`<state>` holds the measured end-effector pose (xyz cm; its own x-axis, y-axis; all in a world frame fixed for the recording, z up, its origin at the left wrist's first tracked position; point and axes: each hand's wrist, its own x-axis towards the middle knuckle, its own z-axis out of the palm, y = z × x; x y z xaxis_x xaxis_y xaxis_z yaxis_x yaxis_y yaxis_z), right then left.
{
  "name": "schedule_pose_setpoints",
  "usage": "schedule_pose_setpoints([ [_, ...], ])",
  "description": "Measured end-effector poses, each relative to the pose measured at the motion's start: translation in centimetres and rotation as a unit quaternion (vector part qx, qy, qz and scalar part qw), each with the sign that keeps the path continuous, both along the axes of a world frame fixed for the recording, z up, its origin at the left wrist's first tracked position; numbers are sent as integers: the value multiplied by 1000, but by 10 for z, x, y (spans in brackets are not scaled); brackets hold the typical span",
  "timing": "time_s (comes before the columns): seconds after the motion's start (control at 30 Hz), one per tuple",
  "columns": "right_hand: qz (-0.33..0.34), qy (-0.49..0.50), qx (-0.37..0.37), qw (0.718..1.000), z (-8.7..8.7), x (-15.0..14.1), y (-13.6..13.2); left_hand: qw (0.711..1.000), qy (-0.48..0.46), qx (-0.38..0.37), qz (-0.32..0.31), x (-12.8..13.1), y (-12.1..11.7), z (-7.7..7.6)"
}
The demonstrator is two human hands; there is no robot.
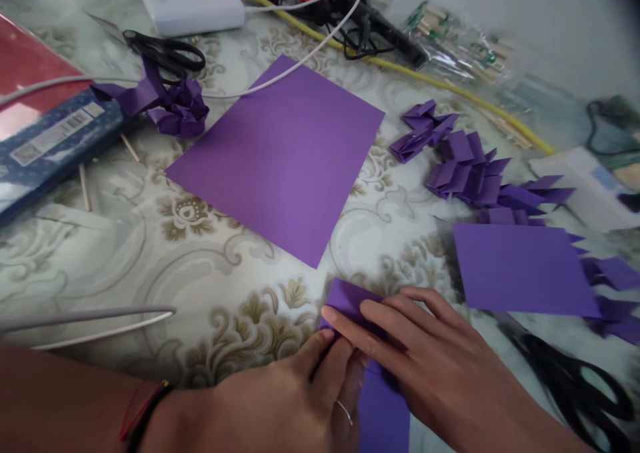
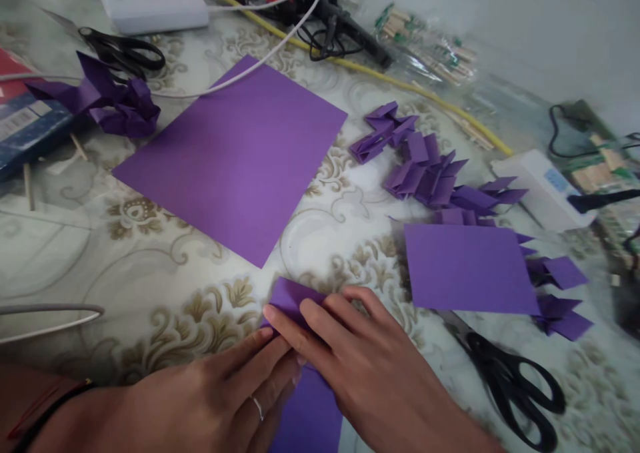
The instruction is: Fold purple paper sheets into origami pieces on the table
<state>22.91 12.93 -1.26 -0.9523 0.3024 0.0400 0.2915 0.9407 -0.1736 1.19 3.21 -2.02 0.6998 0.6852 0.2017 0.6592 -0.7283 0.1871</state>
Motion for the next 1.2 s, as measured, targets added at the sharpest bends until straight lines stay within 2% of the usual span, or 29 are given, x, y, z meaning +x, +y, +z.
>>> schedule_pose_setpoints([
  [0.1, 1, -4, 18, 1000, 5, 7, -1, 998, 33, 49, -24, -4, -1, 1],
  [0.3, 2, -40, 75, 996, 16, 37, -6, 999, 23, 36, -32, -9, -6, 2],
  [0.4, -29, -57, 101, 993, 16, 55, -15, 998, 15, 47, -33, -10, -6, 5],
  [0.6, -165, -43, 120, 978, 17, 113, -44, 994, 40, 68, -76, -13, -3, 5],
  [0.67, -264, -6, 119, 957, 17, 140, -57, 995, 38, 66, -67, -14, -3, -1],
  [0.7, -338, 3, 116, 934, 16, 153, -64, 995, 37, 63, -61, -14, -4, -3],
  [0.73, -381, -1, 97, 919, 15, 164, -72, 996, 32, 62, -59, -14, -4, -6],
  [0.83, -437, -10, 46, 898, 10, 187, -93, 996, 7, 71, -51, -13, -3, -11],
  [0.9, -485, 13, 30, 874, 6, 190, -102, 997, -14, 70, -31, -10, -3, -13],
  [1.0, -541, 65, 51, 837, 5, 186, -109, 998, -34, 47, -6, -7, -1, -14],
  [1.07, -536, 67, 52, 840, 5, 182, -110, 999, -30, 30, -18, -8, 1, -13],
  [1.2, -507, 45, -8, 861, 4, 176, -108, 995, 23, -34, -90, -15, 10, -8],
])
